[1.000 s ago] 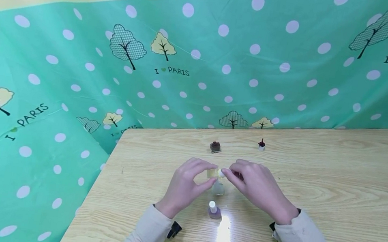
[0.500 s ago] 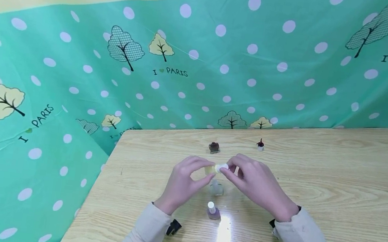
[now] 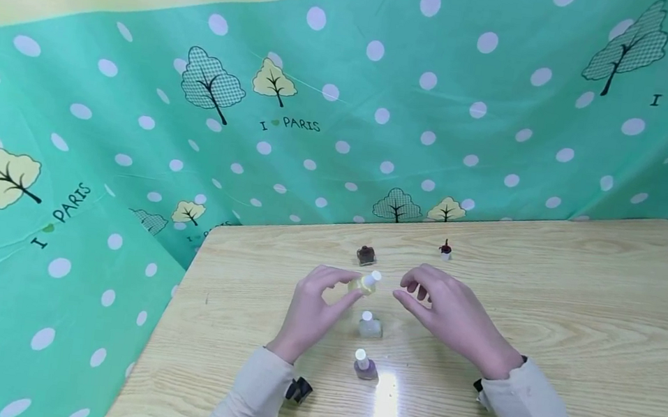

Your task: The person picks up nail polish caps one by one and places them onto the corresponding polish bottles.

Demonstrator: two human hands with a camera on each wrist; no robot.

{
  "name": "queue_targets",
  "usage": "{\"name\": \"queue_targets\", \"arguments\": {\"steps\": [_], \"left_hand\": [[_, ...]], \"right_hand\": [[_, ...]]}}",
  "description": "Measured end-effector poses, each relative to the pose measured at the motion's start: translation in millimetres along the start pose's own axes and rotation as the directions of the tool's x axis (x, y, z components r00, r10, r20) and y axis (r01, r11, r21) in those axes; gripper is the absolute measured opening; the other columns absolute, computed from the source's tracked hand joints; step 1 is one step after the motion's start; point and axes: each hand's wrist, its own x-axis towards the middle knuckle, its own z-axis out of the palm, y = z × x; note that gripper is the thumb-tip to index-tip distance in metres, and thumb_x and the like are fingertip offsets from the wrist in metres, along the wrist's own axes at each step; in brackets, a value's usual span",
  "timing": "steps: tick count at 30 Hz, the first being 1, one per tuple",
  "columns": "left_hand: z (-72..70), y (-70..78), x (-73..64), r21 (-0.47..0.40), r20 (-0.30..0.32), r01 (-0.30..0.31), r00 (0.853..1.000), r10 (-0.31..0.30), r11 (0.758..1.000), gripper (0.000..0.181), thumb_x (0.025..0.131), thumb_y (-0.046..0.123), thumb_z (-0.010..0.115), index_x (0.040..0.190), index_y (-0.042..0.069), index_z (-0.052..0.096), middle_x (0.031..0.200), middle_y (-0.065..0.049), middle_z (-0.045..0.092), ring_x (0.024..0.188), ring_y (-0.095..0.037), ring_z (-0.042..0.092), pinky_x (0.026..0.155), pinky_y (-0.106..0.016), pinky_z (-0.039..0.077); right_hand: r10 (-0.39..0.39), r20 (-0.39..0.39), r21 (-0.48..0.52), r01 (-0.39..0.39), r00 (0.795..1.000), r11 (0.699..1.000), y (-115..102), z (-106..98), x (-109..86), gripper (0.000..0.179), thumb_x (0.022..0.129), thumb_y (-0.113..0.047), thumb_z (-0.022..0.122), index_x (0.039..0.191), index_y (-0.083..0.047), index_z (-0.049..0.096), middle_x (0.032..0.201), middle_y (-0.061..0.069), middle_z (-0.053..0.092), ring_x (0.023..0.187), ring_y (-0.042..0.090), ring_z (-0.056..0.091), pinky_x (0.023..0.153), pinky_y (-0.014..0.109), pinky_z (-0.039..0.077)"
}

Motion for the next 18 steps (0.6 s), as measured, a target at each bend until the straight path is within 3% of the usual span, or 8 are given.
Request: {"name": "queue_targets", "arguments": {"steps": [9,18], "left_hand": [[4.7,-13.7,-1.7,-0.033,0.069,0.142,0.988,-0.139,0.989,0.027,0.089,0.023,0.074,0.114,0.013,0.072,0.107,-0.002,0.073,0.098,-0.019,0.066,0.08,-0.027,0.055],[9.9,-21.4,-1.9,-0.053,0.171,0.274,0.95,-0.262,0.96,0.027,0.089,0.023,0.075,0.114,0.012,0.072,0.109,-0.002,0.074,0.092,-0.013,0.067,0.08,-0.025,0.057]], "right_hand": [[0.053,0.048,0.004,-0.054,0.997,0.999,9.5,0.8,-1.6,0.019,0.096,-0.032,0.066,0.102,-0.015,0.068,0.089,-0.008,0.064,0.08,0.007,0.058,0.068,0.028,0.052],[0.096,0.112,0.004,-0.097,0.989,0.995,21.3,0.5,-3.7,0.028,0.097,-0.031,0.065,0.11,-0.007,0.067,0.097,-0.001,0.067,0.085,0.012,0.061,0.073,0.035,0.054]]}}
